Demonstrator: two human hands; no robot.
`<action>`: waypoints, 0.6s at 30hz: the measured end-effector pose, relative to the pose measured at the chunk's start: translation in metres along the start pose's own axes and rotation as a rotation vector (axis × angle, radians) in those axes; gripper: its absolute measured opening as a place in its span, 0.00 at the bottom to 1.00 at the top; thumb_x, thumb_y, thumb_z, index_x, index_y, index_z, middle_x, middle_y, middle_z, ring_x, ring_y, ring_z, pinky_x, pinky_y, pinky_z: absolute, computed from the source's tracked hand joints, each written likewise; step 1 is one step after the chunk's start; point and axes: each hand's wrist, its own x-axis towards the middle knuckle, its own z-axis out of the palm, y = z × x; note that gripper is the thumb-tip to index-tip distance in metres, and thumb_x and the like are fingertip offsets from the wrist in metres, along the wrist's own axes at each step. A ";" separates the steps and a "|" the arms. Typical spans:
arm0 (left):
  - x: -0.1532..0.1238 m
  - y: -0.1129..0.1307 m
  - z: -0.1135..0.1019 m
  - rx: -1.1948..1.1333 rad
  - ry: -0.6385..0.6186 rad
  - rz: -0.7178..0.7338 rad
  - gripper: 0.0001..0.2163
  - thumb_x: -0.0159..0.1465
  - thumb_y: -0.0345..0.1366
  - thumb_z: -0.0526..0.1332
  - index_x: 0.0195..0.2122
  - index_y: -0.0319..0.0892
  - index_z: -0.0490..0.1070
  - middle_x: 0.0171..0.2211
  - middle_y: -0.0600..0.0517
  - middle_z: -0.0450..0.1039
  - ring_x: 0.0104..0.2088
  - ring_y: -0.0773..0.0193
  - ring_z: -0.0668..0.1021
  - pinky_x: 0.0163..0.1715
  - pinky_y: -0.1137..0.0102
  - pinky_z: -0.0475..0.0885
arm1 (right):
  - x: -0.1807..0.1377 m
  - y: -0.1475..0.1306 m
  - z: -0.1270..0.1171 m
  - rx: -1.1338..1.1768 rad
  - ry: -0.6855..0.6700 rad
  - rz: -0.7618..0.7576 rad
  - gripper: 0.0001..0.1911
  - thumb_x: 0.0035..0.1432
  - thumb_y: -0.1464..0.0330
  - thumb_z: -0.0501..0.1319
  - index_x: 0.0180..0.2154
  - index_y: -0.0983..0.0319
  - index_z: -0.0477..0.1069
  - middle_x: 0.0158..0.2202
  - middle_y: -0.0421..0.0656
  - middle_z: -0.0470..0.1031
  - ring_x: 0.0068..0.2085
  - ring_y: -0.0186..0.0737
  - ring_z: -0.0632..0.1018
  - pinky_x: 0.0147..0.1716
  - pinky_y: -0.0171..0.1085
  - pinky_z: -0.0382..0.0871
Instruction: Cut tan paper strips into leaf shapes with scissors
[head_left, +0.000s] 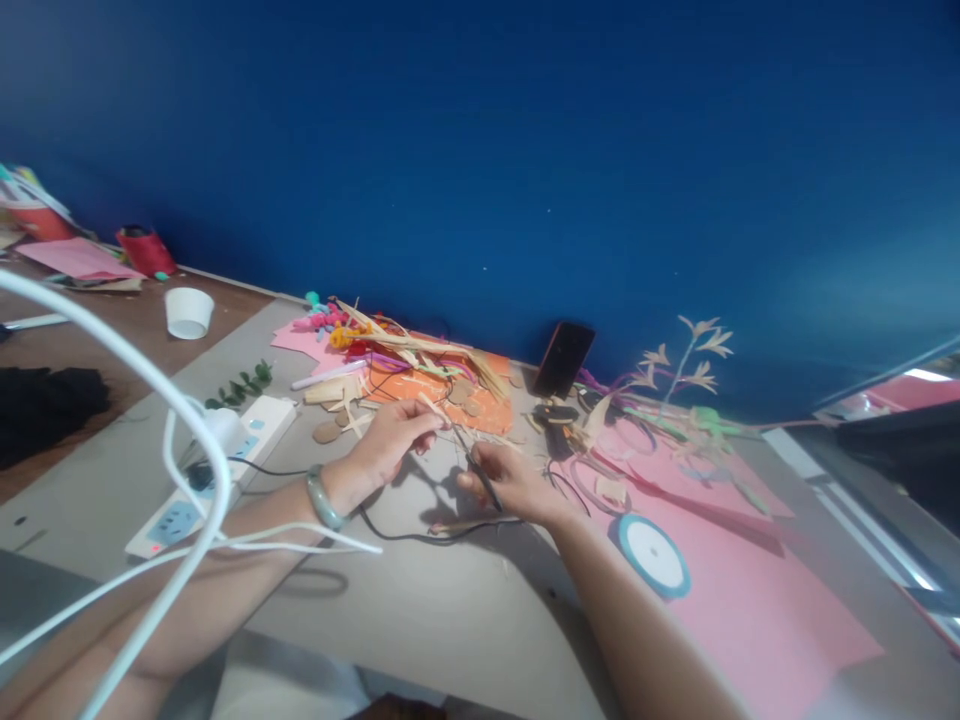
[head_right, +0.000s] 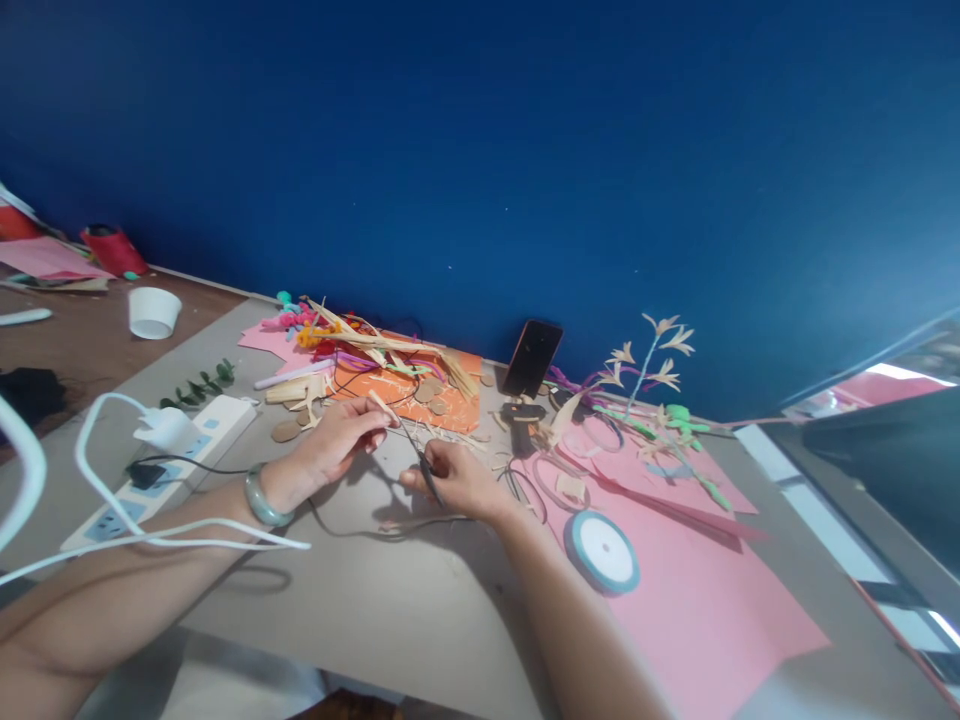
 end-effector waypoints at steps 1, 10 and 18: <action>0.000 0.000 0.000 0.005 -0.007 -0.001 0.05 0.51 0.33 0.64 0.24 0.37 0.71 0.19 0.54 0.67 0.18 0.74 0.67 0.18 0.77 0.58 | 0.000 0.000 0.001 0.012 0.002 -0.004 0.25 0.50 0.47 0.61 0.23 0.60 0.55 0.17 0.34 0.62 0.20 0.30 0.65 0.19 0.30 0.53; -0.003 0.003 0.003 0.014 0.014 -0.024 0.05 0.51 0.33 0.63 0.22 0.38 0.69 0.17 0.56 0.65 0.18 0.73 0.67 0.19 0.76 0.58 | 0.002 0.002 0.005 0.112 0.027 -0.022 0.25 0.48 0.50 0.65 0.23 0.60 0.56 0.16 0.34 0.65 0.19 0.30 0.63 0.19 0.31 0.51; -0.003 0.002 0.003 0.005 0.011 -0.035 0.06 0.51 0.33 0.64 0.23 0.38 0.69 0.17 0.56 0.65 0.18 0.73 0.66 0.19 0.76 0.58 | 0.004 0.004 0.006 0.162 0.028 -0.032 0.23 0.47 0.54 0.67 0.22 0.59 0.55 0.15 0.33 0.64 0.19 0.29 0.62 0.19 0.30 0.51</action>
